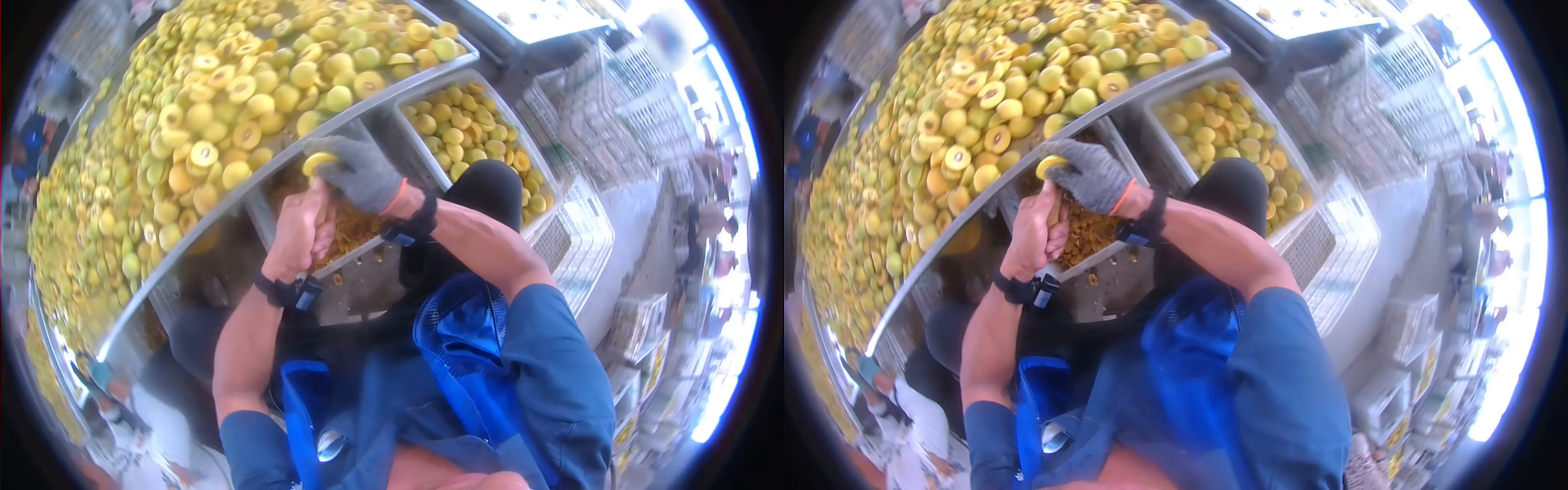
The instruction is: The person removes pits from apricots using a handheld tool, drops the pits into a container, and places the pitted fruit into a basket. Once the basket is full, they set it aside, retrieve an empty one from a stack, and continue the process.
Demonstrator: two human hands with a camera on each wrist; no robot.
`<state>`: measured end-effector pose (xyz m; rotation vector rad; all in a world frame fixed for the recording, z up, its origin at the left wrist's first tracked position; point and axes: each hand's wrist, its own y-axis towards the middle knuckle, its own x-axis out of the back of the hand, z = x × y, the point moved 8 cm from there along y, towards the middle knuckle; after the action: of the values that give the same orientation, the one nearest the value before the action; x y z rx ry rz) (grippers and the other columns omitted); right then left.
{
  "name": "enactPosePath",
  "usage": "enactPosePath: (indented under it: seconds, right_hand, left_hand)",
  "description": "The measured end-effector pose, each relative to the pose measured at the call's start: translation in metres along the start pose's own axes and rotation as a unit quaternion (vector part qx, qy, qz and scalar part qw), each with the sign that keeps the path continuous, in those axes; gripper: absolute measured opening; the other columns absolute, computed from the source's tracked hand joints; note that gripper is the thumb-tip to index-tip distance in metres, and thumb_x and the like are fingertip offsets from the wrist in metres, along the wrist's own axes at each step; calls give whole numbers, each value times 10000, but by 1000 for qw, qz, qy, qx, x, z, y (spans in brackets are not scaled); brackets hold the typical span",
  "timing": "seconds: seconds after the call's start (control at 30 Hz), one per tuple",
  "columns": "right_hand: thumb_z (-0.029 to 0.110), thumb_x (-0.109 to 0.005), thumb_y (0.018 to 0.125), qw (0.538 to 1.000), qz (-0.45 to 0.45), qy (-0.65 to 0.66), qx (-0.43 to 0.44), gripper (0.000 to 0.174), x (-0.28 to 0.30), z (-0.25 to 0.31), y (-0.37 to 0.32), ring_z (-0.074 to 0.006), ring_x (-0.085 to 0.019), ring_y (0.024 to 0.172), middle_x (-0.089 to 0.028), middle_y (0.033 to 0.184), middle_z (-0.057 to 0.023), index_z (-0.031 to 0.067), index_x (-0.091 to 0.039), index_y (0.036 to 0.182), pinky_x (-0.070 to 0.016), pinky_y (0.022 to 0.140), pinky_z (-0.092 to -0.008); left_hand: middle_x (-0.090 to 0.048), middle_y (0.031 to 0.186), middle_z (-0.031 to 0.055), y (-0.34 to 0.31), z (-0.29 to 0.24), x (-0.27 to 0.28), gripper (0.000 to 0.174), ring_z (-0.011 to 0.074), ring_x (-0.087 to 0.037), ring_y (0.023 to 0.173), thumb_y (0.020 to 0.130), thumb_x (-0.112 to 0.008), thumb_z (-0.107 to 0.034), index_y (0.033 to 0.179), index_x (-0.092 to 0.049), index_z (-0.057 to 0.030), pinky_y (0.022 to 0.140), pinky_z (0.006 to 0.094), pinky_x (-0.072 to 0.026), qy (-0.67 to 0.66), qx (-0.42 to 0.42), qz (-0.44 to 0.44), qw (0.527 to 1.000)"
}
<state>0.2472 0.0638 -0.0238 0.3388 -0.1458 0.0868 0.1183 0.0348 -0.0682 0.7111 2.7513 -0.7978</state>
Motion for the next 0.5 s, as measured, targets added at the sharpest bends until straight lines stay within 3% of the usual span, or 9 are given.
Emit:
enactPosePath:
  seconds: [0.07, 0.1, 0.17, 0.27, 0.3, 0.4, 0.5]
  right_hand:
    - [112, -655, 1000, 997, -50, -47, 29, 334, 2, 9, -3, -185, -682, 948, -727, 1090, -112, 11, -638, 1318, -554, 841, -324]
    - [121, -654, 1003, 998, -64, -23, -12, 334, 2, -1, -5, -186, -682, 942, -725, 1094, -114, 13, -635, 1319, -555, 842, -327]
    - [144, -671, 965, 993, -105, 45, -20, 290, 5, -4, -6, -332, -684, 974, -714, 1091, -203, 17, -660, 1226, -536, 892, -412]
    - [174, -669, 963, 991, -109, 39, -66, 288, 8, -11, -8, -365, -687, 983, -708, 1082, -215, 34, -662, 1215, -537, 888, -421]
    - [178, -670, 959, 990, -124, 7, -67, 286, 9, -9, -9, -378, -685, 986, -706, 1084, -219, 37, -663, 1208, -537, 888, -428]
    - [214, -691, 919, 979, -167, -107, -41, 323, 11, -5, -6, -430, -667, 998, -695, 1077, -234, 42, -661, 1191, -538, 884, -466]
    - [233, -691, 927, 972, -126, -190, -52, 382, 10, -9, -4, -405, -658, 1048, -691, 1128, -211, 54, -642, 1260, -529, 911, -450]
  left_hand:
    - [-388, 501, 3, 5, -3, -1, 570, 105, -331, 366, 1091, -440, -498, 713, -494, -75, 351, 273, -263, 14, -33, -11, 999]
    - [-385, 498, 2, 7, -3, -5, 574, 106, -328, 365, 1093, -435, -498, 709, -495, -76, 349, 275, -263, 17, -44, -17, 999]
    - [-377, 493, 2, 8, -7, -9, 584, 109, -324, 363, 1097, -425, -500, 700, -496, -77, 347, 280, -263, 18, -71, -32, 997]
    - [-341, 486, -7, 9, -3, -15, 623, 115, -311, 355, 1084, -412, -558, 667, -464, -99, 346, 277, -258, 0, -40, -47, 998]
    - [-323, 486, -13, 12, 1, -14, 636, 115, -306, 353, 1075, -412, -585, 658, -448, -106, 344, 274, -254, -3, -32, -57, 998]
    - [-331, 484, -15, 25, 7, 0, 635, 117, -328, 350, 1097, -389, -545, 623, -417, -123, 338, 286, -252, 84, -115, -129, 981]
    - [-342, 486, -16, 25, 8, 2, 632, 120, -342, 350, 1107, -370, -527, 618, -402, -128, 337, 288, -248, 113, -146, -175, 967]
